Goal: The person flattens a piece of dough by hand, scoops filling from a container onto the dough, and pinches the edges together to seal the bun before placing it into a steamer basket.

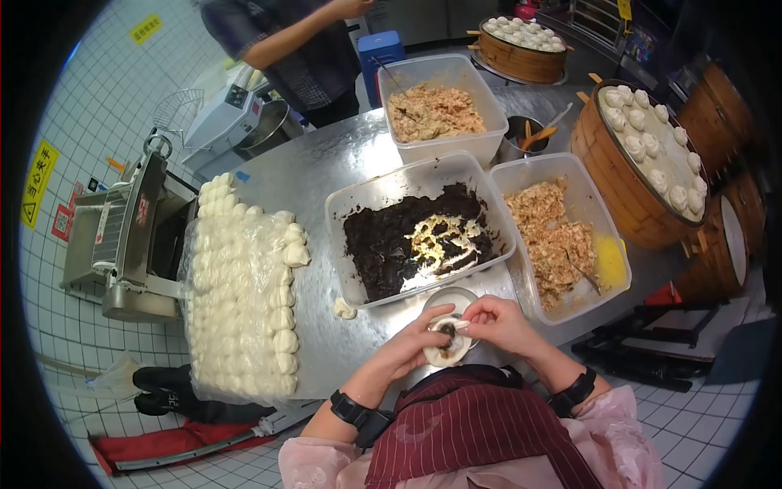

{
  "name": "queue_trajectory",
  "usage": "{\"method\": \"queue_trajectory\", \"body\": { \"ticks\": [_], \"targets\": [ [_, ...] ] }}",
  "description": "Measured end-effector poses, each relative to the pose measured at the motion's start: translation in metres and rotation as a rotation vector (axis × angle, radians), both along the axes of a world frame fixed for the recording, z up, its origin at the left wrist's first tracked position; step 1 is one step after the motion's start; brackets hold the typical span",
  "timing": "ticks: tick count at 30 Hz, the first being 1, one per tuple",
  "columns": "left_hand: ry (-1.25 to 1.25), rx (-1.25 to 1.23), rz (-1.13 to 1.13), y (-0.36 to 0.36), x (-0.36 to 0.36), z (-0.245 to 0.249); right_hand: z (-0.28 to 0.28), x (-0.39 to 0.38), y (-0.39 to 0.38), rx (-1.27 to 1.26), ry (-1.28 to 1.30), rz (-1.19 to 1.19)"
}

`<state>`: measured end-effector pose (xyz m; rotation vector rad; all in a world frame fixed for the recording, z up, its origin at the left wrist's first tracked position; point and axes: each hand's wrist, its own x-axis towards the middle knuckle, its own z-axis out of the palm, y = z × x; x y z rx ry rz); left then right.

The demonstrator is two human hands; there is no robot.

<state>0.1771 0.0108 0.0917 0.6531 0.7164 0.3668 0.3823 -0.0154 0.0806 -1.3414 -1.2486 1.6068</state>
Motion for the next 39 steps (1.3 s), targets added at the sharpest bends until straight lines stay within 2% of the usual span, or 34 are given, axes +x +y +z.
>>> {"method": "queue_trajectory", "body": {
  "ticks": [1, 3, 5, 6, 7, 9, 10, 11, 13, 14, 16, 17, 19, 21, 23, 24, 26, 30, 32, 33, 35, 37, 39],
  "targets": [
    [-0.084, -0.151, 0.103, 0.001, -0.001, 0.006, 0.0, 0.0, 0.0, 0.001, -0.001, -0.001],
    [-0.115, -0.198, 0.113, 0.002, -0.003, -0.003, 0.001, 0.0, 0.001, -0.024, 0.108, -0.107],
    [-0.059, -0.106, 0.111, -0.001, 0.0, -0.016, 0.0, -0.002, 0.003, -0.062, 0.161, -0.084],
    [0.04, 0.018, 0.061, -0.003, 0.002, -0.019, -0.001, -0.002, 0.003, 0.015, 0.079, -0.032],
    [0.04, 0.017, 0.063, -0.005, 0.002, -0.019, -0.001, -0.003, 0.003, 0.092, -0.004, 0.022],
    [0.2, 0.181, -0.08, -0.006, 0.003, -0.019, 0.001, -0.004, 0.002, 0.117, -0.016, 0.029],
    [0.18, 0.16, -0.114, -0.005, 0.004, -0.014, 0.002, -0.004, 0.001, 0.141, -0.029, 0.035],
    [0.179, 0.16, -0.113, -0.006, 0.004, -0.02, 0.001, -0.006, 0.0, 0.141, -0.03, 0.036],
    [0.216, 0.337, -0.142, -0.005, 0.004, -0.03, -0.004, -0.008, -0.001, 0.004, 0.103, -0.005],
    [0.216, 0.337, -0.142, -0.005, 0.003, -0.032, -0.002, -0.007, -0.001, 0.004, 0.103, -0.005],
    [0.095, 0.048, -0.035, -0.003, 0.004, -0.016, 0.002, -0.004, -0.001, -0.029, -0.006, 0.008],
    [0.096, 0.048, -0.038, -0.001, 0.003, -0.012, 0.002, -0.003, 0.0, -0.03, -0.004, 0.005],
    [-0.072, -0.091, 0.143, 0.001, 0.0, -0.008, 0.0, -0.002, 0.001, -0.069, 0.057, -0.089],
    [-0.056, -0.09, 0.158, 0.0, 0.003, -0.011, -0.005, -0.003, 0.001, -0.039, 0.094, -0.12],
    [0.137, 0.069, 0.07, 0.001, 0.004, -0.019, -0.004, -0.006, 0.002, -0.101, 0.115, -0.073],
    [0.138, 0.069, 0.071, 0.0, 0.005, -0.016, -0.003, -0.006, 0.001, -0.101, 0.116, -0.071],
    [0.33, 0.19, -0.064, -0.001, 0.009, -0.007, -0.003, -0.006, 0.0, -0.001, 0.034, -0.033],
    [0.312, 0.187, -0.102, -0.002, 0.01, -0.015, -0.007, -0.008, -0.002, 0.047, 0.087, -0.112],
    [0.262, 0.225, -0.063, -0.002, 0.006, -0.034, -0.011, -0.006, -0.003, 0.015, 0.037, -0.024],
    [0.262, 0.225, -0.065, -0.002, 0.007, -0.025, -0.011, -0.005, -0.002, 0.015, 0.038, -0.025],
    [0.075, -0.036, 0.153, -0.002, 0.011, 0.003, -0.009, -0.003, -0.001, 0.004, 0.027, -0.091],
    [0.076, -0.023, 0.161, 0.001, 0.012, -0.003, -0.007, -0.005, 0.0, 0.047, 0.038, -0.136],
    [0.168, 0.142, 0.104, 0.0, 0.013, -0.011, -0.006, -0.006, 0.001, 0.088, 0.05, -0.174]
  ]
}}
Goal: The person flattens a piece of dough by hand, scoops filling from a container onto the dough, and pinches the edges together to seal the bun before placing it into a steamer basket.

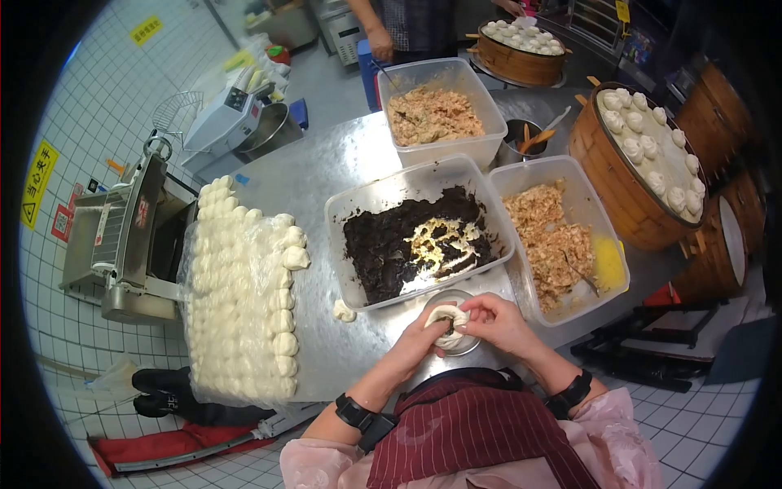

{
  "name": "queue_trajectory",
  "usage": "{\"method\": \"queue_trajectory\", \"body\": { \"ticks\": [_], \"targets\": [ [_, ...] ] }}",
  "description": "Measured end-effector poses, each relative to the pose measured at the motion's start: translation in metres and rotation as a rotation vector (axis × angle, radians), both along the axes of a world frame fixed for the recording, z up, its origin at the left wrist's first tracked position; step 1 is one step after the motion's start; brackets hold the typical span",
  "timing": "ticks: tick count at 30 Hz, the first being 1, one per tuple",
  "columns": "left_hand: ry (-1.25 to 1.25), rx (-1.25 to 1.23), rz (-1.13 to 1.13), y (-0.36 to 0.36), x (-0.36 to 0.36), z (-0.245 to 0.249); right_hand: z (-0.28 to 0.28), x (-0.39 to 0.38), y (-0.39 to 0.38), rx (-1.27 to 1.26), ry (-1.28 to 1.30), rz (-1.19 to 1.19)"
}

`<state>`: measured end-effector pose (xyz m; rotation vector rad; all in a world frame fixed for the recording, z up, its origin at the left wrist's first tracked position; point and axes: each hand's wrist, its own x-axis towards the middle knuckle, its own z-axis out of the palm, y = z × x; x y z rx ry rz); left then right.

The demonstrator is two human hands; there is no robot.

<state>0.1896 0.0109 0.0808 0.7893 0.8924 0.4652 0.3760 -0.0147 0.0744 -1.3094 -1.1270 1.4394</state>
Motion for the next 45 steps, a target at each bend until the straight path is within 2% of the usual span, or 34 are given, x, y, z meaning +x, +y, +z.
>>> {"method": "queue_trajectory", "body": {
  "ticks": [2, 7, 8, 9, 10, 12, 14, 18, 19, 21, 23, 25, 27, 29, 31, 35, 41, 44, 45],
  "targets": [
    [0.068, 0.057, -0.06, -0.001, -0.001, -0.002, 0.001, 0.001, 0.001, 0.116, -0.162, 0.083],
    [0.221, 0.219, -0.249, -0.004, -0.003, -0.008, 0.01, -0.005, -0.001, 0.073, -0.132, 0.061],
    [0.218, 0.342, -0.237, -0.004, -0.005, -0.023, 0.009, -0.006, 0.0, 0.04, -0.085, 0.033],
    [0.215, 0.466, -0.227, -0.001, -0.003, -0.018, 0.01, -0.006, 0.0, 0.041, -0.086, 0.034],
    [0.215, 0.466, -0.227, 0.0, -0.001, -0.011, 0.01, -0.005, 0.001, 0.085, -0.129, 0.063],
    [-0.019, -0.099, 0.066, 0.0, 0.003, 0.01, 0.011, -0.004, 0.001, 0.126, -0.171, 0.089],
    [-0.038, -0.1, 0.098, 0.0, 0.003, 0.008, 0.012, -0.005, 0.003, 0.05, -0.179, 0.051],
    [0.116, 0.154, 0.015, -0.002, 0.001, -0.009, 0.013, -0.007, 0.003, 0.104, -0.188, 0.005],
    [0.205, 0.242, -0.039, -0.003, 0.001, -0.009, 0.015, -0.005, 0.004, 0.143, -0.252, 0.074],
    [0.269, 0.266, -0.079, -0.003, 0.002, -0.003, 0.019, -0.005, 0.003, 0.182, -0.315, 0.142],
    [0.33, 0.29, -0.116, -0.004, 0.002, -0.002, 0.021, -0.008, 0.003, 0.09, -0.181, 0.084],
    [0.368, 0.385, -0.146, -0.001, 0.001, -0.008, 0.015, -0.009, 0.005, 0.081, -0.154, 0.107],
    [0.312, 0.381, -0.084, 0.002, 0.0, -0.019, 0.014, -0.01, 0.004, 0.067, -0.123, 0.124],
    [0.255, 0.373, -0.025, 0.002, 0.0, -0.024, 0.018, -0.013, 0.002, 0.172, -0.261, 0.106],
    [0.144, 0.08, 0.047, 0.003, 0.002, -0.007, 0.018, -0.014, 0.001, 0.139, -0.237, 0.095],
    [0.138, 0.008, 0.023, 0.005, 0.001, 0.002, 0.016, -0.014, 0.0, 0.096, -0.215, 0.078],
    [0.256, -0.001, 0.004, 0.009, 0.002, 0.015, 0.023, -0.016, 0.003, 0.147, -0.262, 0.055],
    [0.388, 0.039, -0.117, 0.014, 0.0, 0.0, 0.018, -0.013, 0.004, 0.237, -0.312, 0.188],
    [0.479, 0.176, -0.211, 0.017, -0.001, -0.004, 0.02, -0.013, 0.004, 0.239, -0.312, 0.19]
  ]
}}
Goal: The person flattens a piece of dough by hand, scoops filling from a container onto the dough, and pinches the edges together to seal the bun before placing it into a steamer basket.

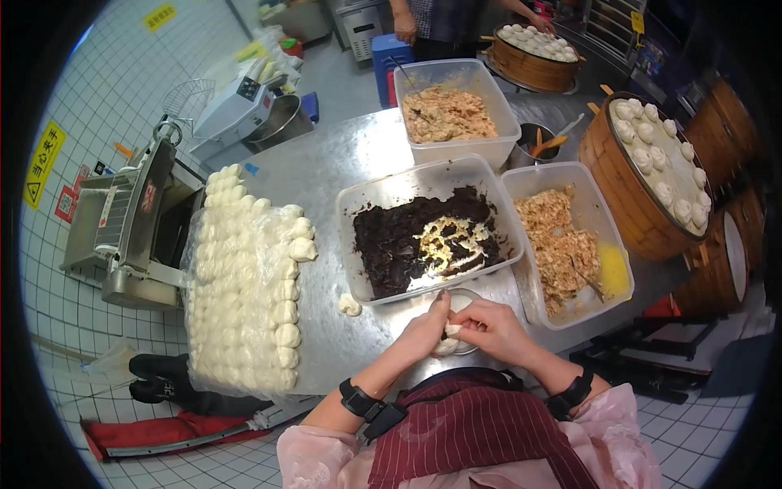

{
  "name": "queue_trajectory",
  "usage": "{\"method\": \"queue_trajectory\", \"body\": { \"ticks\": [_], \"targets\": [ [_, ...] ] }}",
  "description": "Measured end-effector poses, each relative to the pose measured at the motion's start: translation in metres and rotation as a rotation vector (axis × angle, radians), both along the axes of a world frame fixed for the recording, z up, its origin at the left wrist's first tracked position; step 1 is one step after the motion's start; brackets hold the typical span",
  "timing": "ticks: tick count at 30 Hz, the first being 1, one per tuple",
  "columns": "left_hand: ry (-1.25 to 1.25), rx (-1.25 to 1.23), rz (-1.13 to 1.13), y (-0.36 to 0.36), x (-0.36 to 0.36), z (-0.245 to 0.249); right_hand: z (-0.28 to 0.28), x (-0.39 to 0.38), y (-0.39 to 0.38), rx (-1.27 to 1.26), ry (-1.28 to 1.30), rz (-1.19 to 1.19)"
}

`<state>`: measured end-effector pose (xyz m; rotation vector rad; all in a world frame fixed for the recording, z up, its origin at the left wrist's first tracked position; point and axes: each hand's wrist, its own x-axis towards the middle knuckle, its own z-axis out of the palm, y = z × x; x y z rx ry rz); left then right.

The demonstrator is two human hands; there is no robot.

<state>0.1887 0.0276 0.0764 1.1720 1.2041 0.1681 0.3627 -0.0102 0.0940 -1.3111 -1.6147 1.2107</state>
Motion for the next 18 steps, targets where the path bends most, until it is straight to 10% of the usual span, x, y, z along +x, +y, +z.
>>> {"method": "queue_trajectory", "body": {
  "ticks": [6, 8, 11, 18],
  "targets": [
    [0.041, 0.145, -0.081, 0.002, 0.005, -0.001, 0.007, -0.004, 0.002, -0.136, 0.09, 0.015],
    [-0.355, -0.298, 0.121, 0.003, 0.004, 0.004, 0.007, 0.0, 0.002, -0.062, 0.016, 0.016],
    [-0.476, -0.32, 0.258, 0.0, -0.001, 0.014, 0.007, 0.006, 0.001, -0.114, 0.03, -0.007],
    [-0.285, -0.108, 0.109, -0.001, -0.005, -0.019, 0.007, 0.003, -0.001, 0.033, -0.089, 0.048]
  ]
}}
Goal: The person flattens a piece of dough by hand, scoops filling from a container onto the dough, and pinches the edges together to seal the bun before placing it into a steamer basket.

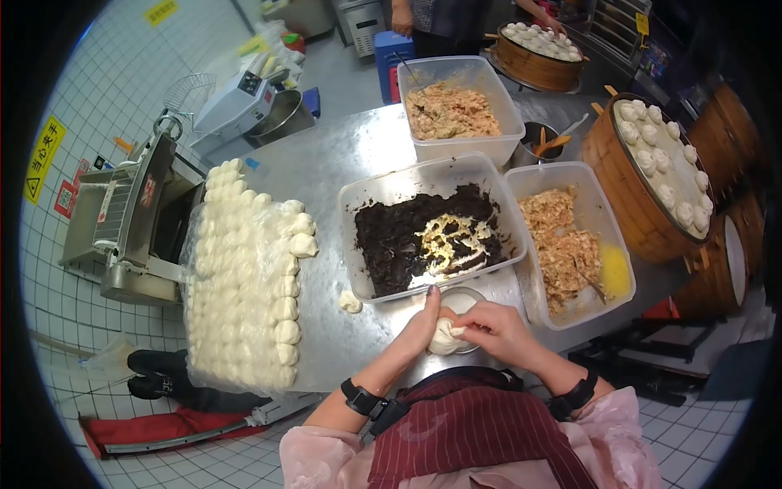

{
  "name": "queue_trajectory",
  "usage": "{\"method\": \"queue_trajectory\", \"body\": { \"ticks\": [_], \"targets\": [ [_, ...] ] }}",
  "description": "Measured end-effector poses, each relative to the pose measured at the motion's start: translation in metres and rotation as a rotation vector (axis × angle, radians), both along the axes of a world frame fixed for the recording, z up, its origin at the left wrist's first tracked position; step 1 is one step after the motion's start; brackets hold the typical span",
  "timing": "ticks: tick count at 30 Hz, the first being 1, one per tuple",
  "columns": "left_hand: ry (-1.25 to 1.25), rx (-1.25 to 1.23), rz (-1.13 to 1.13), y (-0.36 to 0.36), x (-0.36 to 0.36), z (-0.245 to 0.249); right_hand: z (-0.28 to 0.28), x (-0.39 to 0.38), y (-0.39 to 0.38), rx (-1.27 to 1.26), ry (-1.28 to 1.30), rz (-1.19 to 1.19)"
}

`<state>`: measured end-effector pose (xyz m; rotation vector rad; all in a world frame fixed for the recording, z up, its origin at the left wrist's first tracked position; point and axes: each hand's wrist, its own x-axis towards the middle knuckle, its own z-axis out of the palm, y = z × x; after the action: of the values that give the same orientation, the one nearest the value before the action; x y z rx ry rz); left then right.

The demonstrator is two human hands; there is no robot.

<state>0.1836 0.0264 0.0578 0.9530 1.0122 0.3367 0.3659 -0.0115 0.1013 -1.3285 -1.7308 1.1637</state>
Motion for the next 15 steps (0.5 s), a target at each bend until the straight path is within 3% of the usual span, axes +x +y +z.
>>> {"method": "queue_trajectory", "body": {
  "ticks": [3, 5, 7, 9, 12, 15],
  "targets": [
    [0.013, -0.064, -0.078, 0.003, 0.001, 0.008, 0.013, 0.002, -0.001, 0.074, -0.012, 0.081],
    [-0.016, -0.054, -0.027, -0.001, 0.01, 0.013, 0.021, 0.001, 0.001, -0.216, 0.101, 0.054],
    [-0.044, -0.043, 0.025, -0.002, 0.012, 0.013, 0.016, 0.0, -0.001, -0.167, 0.087, 0.051],
    [-0.237, -0.071, 0.058, -0.002, 0.007, 0.011, 0.012, 0.0, -0.001, -0.12, 0.077, 0.052],
    [-0.278, 0.123, 0.205, -0.008, 0.014, 0.015, 0.011, 0.004, -0.001, -0.109, 0.068, -0.005],
    [-0.167, 0.144, 0.129, -0.01, 0.006, 0.009, 0.009, 0.002, -0.002, -0.087, 0.062, -0.016]
  ]
}}
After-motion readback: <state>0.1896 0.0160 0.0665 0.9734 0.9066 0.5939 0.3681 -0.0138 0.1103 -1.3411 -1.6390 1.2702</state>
